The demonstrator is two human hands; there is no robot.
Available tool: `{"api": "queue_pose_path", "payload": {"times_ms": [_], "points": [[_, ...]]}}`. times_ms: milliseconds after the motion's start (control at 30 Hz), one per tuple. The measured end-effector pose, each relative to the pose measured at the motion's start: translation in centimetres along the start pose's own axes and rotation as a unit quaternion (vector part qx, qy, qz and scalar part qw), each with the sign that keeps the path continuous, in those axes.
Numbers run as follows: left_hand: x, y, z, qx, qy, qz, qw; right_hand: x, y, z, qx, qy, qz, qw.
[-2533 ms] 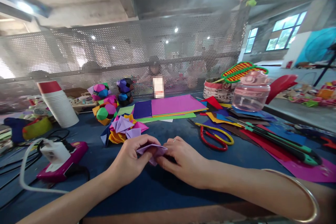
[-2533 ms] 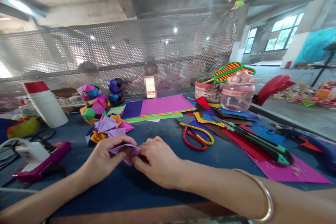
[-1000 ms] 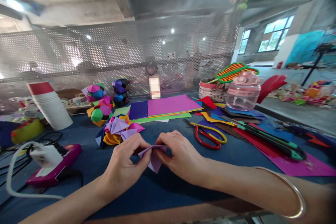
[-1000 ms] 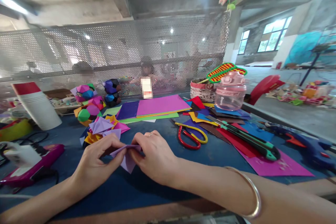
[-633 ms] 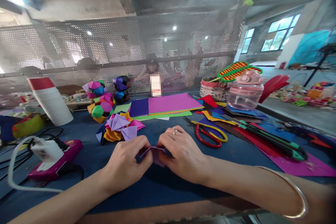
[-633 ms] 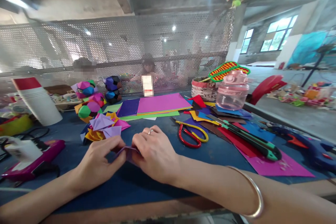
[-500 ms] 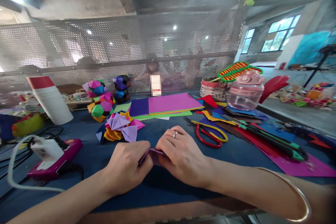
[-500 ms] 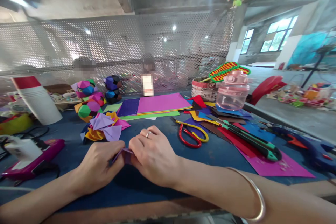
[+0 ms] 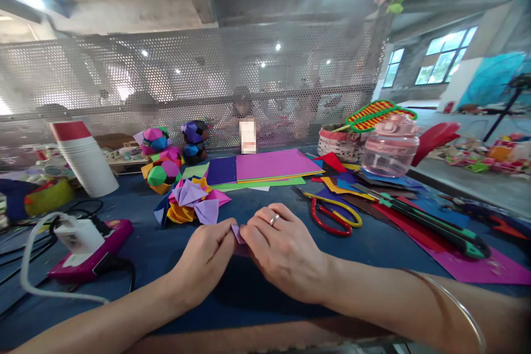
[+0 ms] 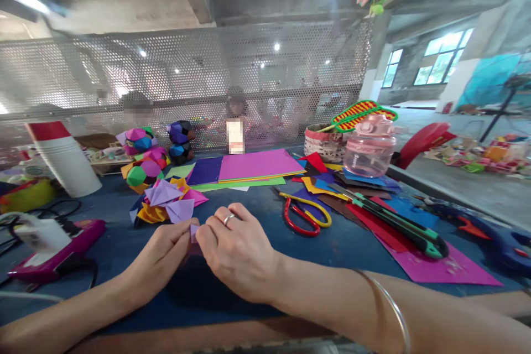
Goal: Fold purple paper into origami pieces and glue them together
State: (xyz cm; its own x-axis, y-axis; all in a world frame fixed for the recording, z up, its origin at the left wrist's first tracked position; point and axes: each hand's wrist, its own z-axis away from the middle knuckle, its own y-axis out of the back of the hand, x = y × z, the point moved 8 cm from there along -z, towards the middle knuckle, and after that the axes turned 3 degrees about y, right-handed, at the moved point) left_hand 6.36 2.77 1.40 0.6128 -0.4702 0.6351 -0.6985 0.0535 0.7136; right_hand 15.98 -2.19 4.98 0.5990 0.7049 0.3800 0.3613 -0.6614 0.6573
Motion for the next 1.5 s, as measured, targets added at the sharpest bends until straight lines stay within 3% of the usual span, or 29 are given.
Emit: {"api": "queue_pose_path", "payload": {"times_ms": [233, 333, 567, 800, 900, 1000, 1100, 1167, 1233, 1367, 1500], "points": [[-0.7, -0.2, -0.2, -0.038, 0.053, 0.111, 0.992, 1.1, 1.3, 0.2, 0.059, -0.006, -0.07, 0.996], [-1.1, -0.6, 0.0, -0.057, 0.071, 0.132, 0.987, 0.8, 1.2, 0.2, 0.052, 0.004, -0.085, 0.995], [0.0, -0.4, 0.3, -0.108, 0.025, 0.19, 0.976, 0.2, 0.8, 0.6, 0.044, 0.038, -0.107, 0.993], [-0.4, -1.0, 0.1, -0.117, 0.031, 0.232, 0.965, 0.1, 0.8, 0.4, -0.001, 0.036, -0.146, 0.989], [-0.8, -1.1, -0.4, -0.101, 0.02, 0.233, 0.967, 1.3, 1.3, 0.2, 0.015, -0.017, -0.198, 0.98], [-1.1, -0.4, -0.8, -0.06, 0.016, 0.209, 0.976, 4.0, 1.1, 0.5, 0.049, -0.16, -0.27, 0.948], [-0.9, 0.1, -0.9, -0.039, 0.016, 0.187, 0.981, 5.3, -1.2, 1.3, -0.022, -0.267, -0.323, 0.908], [-0.6, 0.5, -0.8, -0.025, 0.004, 0.161, 0.987, 4.8, -2.7, 1.5, -0.102, -0.27, -0.344, 0.894], [-0.3, 0.7, -0.8, -0.016, -0.011, 0.136, 0.99, 4.3, -3.4, 1.5, -0.139, -0.257, -0.352, 0.889], [0.2, 0.8, -0.5, -0.023, -0.032, 0.106, 0.994, 3.9, -3.5, 1.3, -0.132, -0.262, -0.376, 0.879], [0.2, 0.7, -0.5, -0.041, -0.026, 0.108, 0.993, 3.9, -4.2, 1.7, -0.124, -0.286, -0.44, 0.842]]}}
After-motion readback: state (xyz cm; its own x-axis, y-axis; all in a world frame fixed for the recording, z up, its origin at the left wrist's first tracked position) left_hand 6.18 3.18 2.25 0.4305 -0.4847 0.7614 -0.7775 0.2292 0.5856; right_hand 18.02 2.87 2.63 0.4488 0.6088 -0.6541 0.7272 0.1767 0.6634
